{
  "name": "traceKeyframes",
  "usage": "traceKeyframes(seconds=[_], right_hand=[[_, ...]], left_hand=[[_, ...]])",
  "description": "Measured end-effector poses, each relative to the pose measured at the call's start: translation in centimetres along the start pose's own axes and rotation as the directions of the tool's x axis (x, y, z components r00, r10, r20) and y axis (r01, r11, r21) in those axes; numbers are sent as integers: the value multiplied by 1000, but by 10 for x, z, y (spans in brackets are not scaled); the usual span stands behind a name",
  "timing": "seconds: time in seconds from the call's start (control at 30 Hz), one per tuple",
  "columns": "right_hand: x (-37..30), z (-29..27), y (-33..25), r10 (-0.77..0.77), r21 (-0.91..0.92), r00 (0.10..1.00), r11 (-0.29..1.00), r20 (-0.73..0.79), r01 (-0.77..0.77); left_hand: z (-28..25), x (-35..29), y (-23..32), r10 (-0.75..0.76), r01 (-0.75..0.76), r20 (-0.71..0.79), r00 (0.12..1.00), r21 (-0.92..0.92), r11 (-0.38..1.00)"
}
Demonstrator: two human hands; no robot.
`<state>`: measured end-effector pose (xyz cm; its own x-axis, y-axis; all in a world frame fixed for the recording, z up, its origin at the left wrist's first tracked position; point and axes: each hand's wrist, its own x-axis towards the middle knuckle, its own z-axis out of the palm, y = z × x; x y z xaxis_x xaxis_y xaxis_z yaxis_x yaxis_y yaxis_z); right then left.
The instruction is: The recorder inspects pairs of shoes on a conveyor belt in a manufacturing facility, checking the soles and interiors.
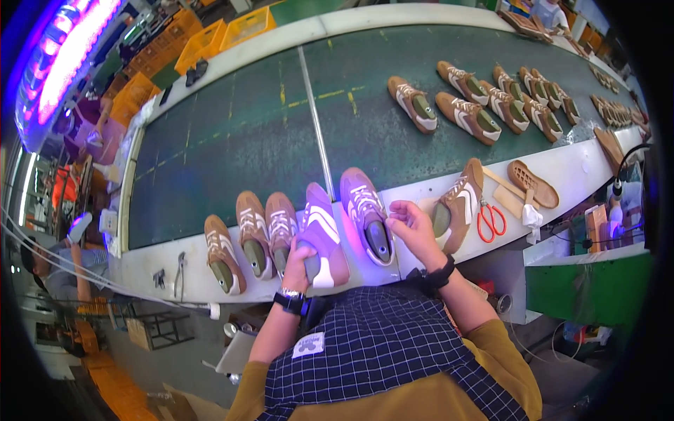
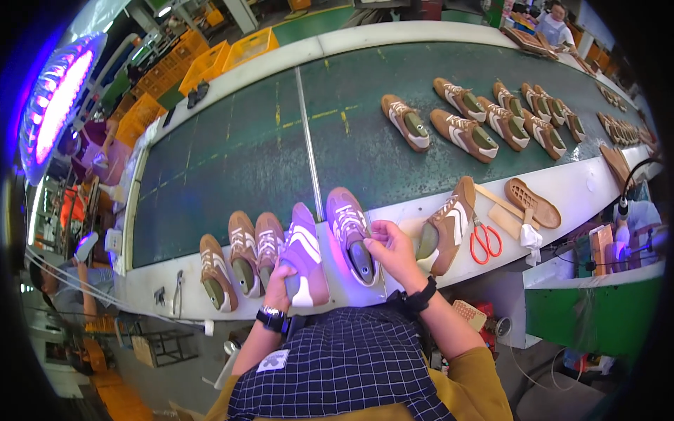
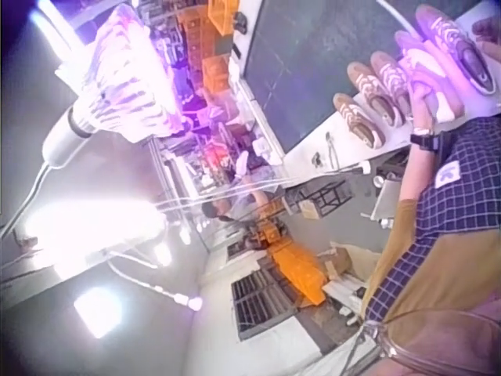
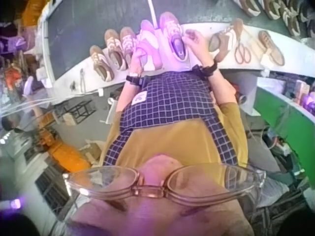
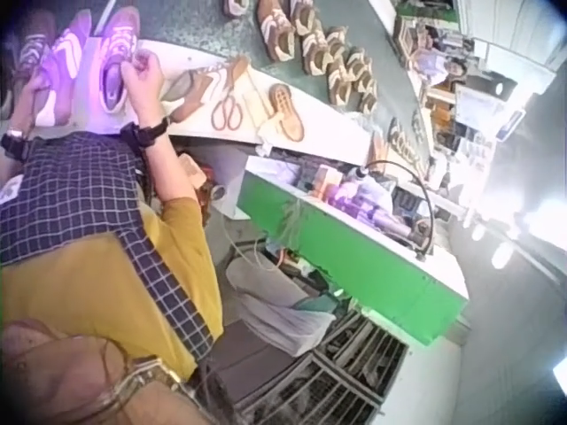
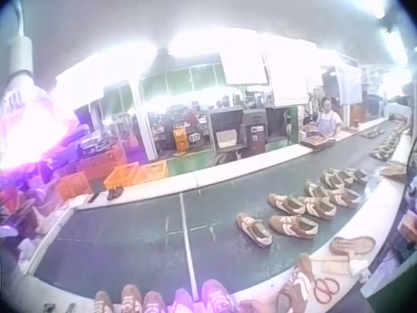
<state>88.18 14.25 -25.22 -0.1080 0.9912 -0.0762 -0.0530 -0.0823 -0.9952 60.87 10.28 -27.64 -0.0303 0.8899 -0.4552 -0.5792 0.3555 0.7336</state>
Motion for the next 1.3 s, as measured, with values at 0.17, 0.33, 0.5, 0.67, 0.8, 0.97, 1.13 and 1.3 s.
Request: traceKeyframes(seconds=[0.17, 0.33, 0.5, 0.67, 0.8, 0.97, 1.13, 1.3], right_hand=[[-3, 35, -43, 115, 380, 970, 905, 213, -191], [-16, 14, -63, -64, 785, 911, 534, 408, -314], [-50, -33, -56, -194, 886, 928, 408, 319, -220], [-94, -55, -58, -132, 936, 974, 325, 187, -135], [-125, -84, -43, -139, 955, 990, 292, -14, 54], [-142, -93, -39, -78, 957, 991, 262, -111, 128], [-139, -99, -38, -20, 872, 984, 460, -176, 166], [-109, -108, -33, -52, 905, 994, 410, -98, 111]], left_hand=[[84, -45, 49, 154, -178, 226, 962, 92, 980], [130, -37, 85, 55, -243, 710, 702, 167, 956], [96, 86, 62, 258, -424, 350, 901, 579, 696], [-8, 227, -14, -87, 5, 115, 990, 575, 818], [89, 182, -31, -311, 231, 141, 940, 406, 884], [106, 142, -34, 16, -87, 308, 951, 218, 972], [121, 93, -50, -41, 25, 434, 900, 43, 999], [134, 72, -74, -93, 4, 404, 910, 216, 976]])
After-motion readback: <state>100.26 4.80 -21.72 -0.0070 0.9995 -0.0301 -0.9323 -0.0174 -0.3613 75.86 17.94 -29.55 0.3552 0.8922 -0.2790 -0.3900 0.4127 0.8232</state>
